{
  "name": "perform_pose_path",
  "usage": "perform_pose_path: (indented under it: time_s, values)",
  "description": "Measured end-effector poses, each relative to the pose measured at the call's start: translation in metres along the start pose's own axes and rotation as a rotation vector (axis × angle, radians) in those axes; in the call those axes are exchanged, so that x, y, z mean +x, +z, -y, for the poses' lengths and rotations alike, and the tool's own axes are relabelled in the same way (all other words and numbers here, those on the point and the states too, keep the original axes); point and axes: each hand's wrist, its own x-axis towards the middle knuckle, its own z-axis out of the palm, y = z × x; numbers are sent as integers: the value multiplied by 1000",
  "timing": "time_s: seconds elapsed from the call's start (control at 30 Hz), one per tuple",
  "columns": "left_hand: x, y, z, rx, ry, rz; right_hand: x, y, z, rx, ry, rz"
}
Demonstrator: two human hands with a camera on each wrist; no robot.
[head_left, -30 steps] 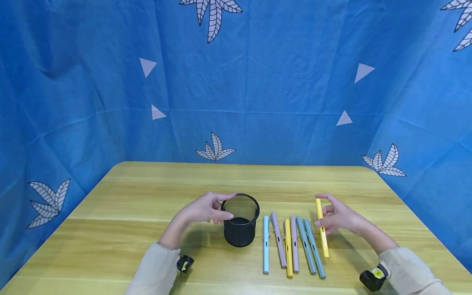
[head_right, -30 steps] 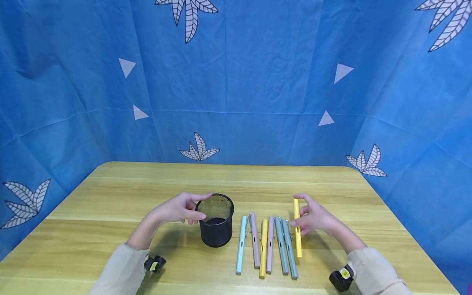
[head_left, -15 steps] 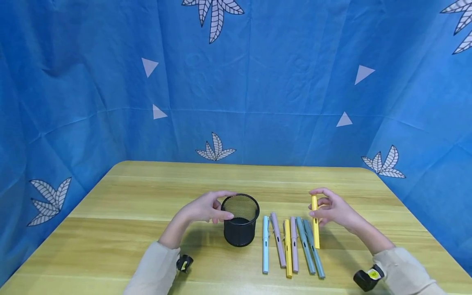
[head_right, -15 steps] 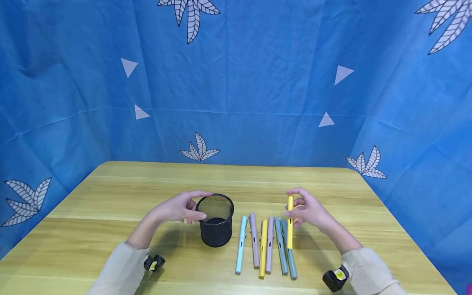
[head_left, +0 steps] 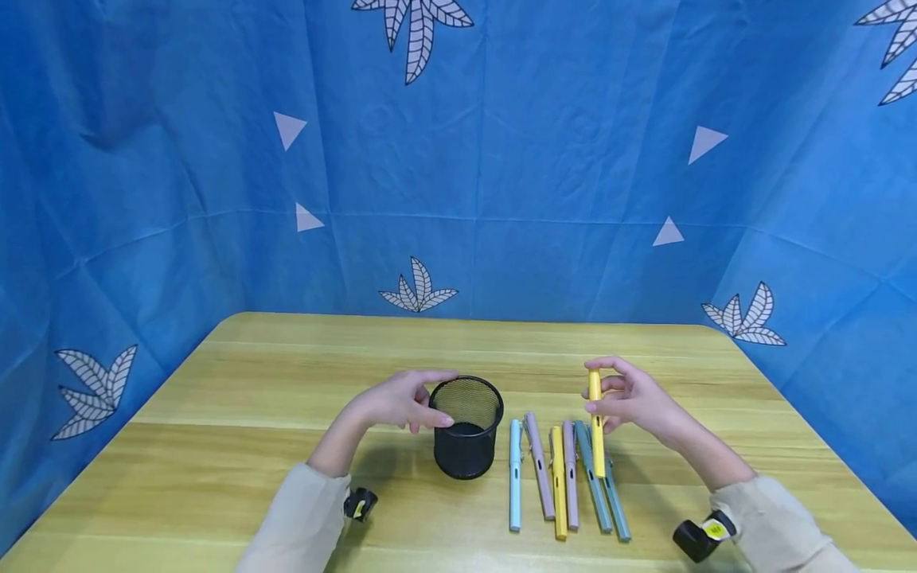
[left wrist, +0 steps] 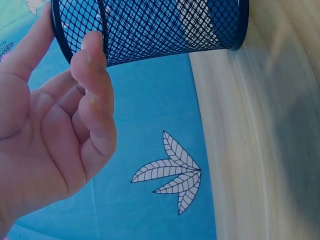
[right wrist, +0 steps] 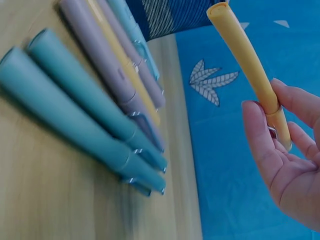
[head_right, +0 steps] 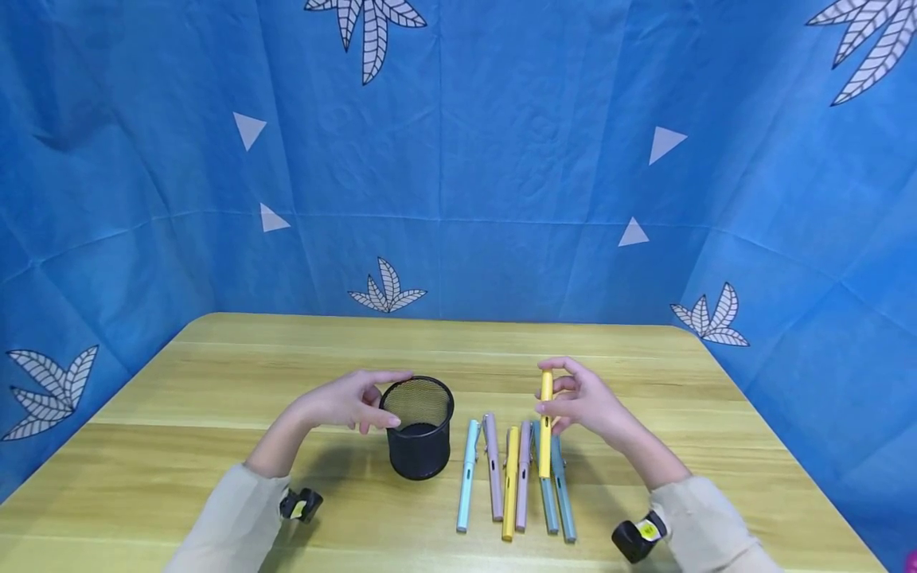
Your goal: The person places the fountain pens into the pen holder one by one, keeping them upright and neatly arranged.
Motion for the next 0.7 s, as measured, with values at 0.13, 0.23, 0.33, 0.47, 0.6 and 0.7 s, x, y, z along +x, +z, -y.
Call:
perform_pose_path:
  time_s: [0.13, 0.23, 0.33, 0.47, 0.6, 0.7]
  values:
    - [1, 0, 0, 5, -16, 1, 4, 5, 6, 21, -23, -18]
    - [1, -1, -1, 3, -38, -6, 7, 11, 11, 39, -51, -45]
    - [2, -1, -3, -5, -53, -11, 9, 15, 16, 49, -81, -84]
    - [2, -1, -5, -7, -53, -7, 11, 20, 19, 67, -115, -131]
    - [2, -1, -8, -3, -55, -4, 14, 26, 20, 110, -156, -155]
    - [2, 0, -9, 8, -62, -6, 16, 30, 22, 154, -175, -171]
